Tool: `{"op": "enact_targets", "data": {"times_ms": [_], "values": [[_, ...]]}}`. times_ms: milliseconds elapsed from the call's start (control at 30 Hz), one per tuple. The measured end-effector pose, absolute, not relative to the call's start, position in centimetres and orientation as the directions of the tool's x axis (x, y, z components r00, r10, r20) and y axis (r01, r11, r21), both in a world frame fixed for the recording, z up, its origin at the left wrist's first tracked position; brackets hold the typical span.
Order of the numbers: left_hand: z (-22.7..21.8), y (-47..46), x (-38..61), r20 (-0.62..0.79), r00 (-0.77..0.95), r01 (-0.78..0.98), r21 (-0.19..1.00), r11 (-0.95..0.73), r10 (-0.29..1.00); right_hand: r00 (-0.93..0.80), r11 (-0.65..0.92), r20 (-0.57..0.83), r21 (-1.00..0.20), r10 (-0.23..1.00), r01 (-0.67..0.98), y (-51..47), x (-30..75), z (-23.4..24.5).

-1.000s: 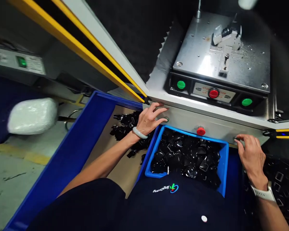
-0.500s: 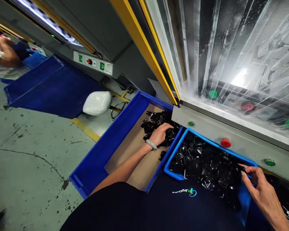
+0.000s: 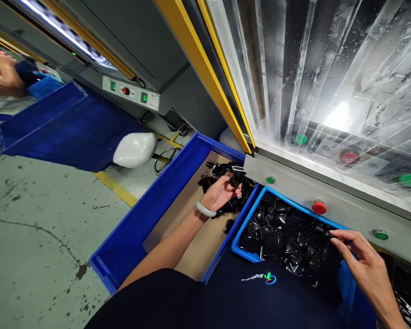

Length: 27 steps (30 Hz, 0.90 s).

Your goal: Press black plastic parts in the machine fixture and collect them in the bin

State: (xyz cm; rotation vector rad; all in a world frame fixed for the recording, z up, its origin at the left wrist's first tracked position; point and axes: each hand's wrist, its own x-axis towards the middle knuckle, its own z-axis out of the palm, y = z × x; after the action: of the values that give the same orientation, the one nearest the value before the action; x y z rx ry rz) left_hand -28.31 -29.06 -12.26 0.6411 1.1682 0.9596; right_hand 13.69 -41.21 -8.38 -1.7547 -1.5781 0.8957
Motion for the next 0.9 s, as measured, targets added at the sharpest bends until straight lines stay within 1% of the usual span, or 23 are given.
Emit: {"op": "enact_targets", "data": {"times_ms": [67, 133, 167, 233, 333, 400, 500, 600, 700, 800, 833, 900], "values": [[-10.7, -29.3, -25.3, -0.496, 0.210, -0.393, 0.746, 0.537, 0.843, 0.003, -0.010, -0.010, -0.833, 1.000, 0.553, -40.0, 12.1, -6.8], [-9.5, -29.6, -22.2, -0.478, 0.298, -0.403, 0.722, 0.563, 0.826, 0.017, 0.014, 0.027, -0.854, 0.999, 0.520, -38.8, 10.2, -5.4], [-9.1, -29.7, -20.7, -0.465, 0.340, -0.378, 0.729, 0.571, 0.818, 0.036, 0.007, 0.029, -0.865, 0.999, 0.502, -38.3, 9.4, -4.7], [-8.4, -29.8, -18.1, -0.437, 0.421, -0.272, 0.775, 0.571, 0.795, 0.061, -0.002, 0.029, -0.885, 0.998, 0.466, -37.2, 7.9, -3.8], [-7.7, -29.7, -15.4, -0.392, 0.516, -0.089, 0.860, 0.502, 0.762, 0.027, 0.035, 0.054, -0.888, 0.998, 0.458, -36.0, 7.0, -3.0], [-7.1, -29.5, -14.1, -0.359, 0.552, -0.013, 0.899, 0.438, 0.753, 0.002, 0.056, 0.065, -0.877, 0.998, 0.477, -35.4, 7.1, -2.7], [-6.3, -29.1, -12.9, -0.270, 0.575, 0.078, 0.958, 0.276, 0.773, -0.011, 0.054, 0.056, -0.871, 0.998, 0.488, -34.8, 7.9, -2.5], [-5.8, -28.6, -12.0, -0.087, 0.620, 0.155, 0.988, -0.013, 0.779, 0.001, 0.051, 0.059, -0.873, 0.998, 0.485, -34.5, 8.8, -2.6], [-5.5, -27.7, -11.1, 0.111, 0.639, 0.160, 0.949, -0.272, 0.761, 0.019, 0.043, 0.060, -0.874, 0.998, 0.485, -33.8, 9.8, -2.3], [-4.8, -25.2, -10.3, 0.219, 0.584, 0.184, 0.903, -0.390, 0.782, -0.022, 0.064, 0.061, -0.862, 0.998, 0.502, -31.1, 11.1, -0.8], [-4.3, -24.0, -9.9, 0.248, 0.555, 0.198, 0.888, -0.416, 0.794, -0.017, 0.090, 0.096, -0.843, 0.995, 0.530, -29.4, 11.7, -0.1], [-3.2, -21.1, -9.2, 0.325, 0.484, 0.215, 0.856, -0.470, 0.812, 0.056, 0.156, 0.249, -0.751, 0.967, 0.641, -24.9, 12.8, 1.7]]}}
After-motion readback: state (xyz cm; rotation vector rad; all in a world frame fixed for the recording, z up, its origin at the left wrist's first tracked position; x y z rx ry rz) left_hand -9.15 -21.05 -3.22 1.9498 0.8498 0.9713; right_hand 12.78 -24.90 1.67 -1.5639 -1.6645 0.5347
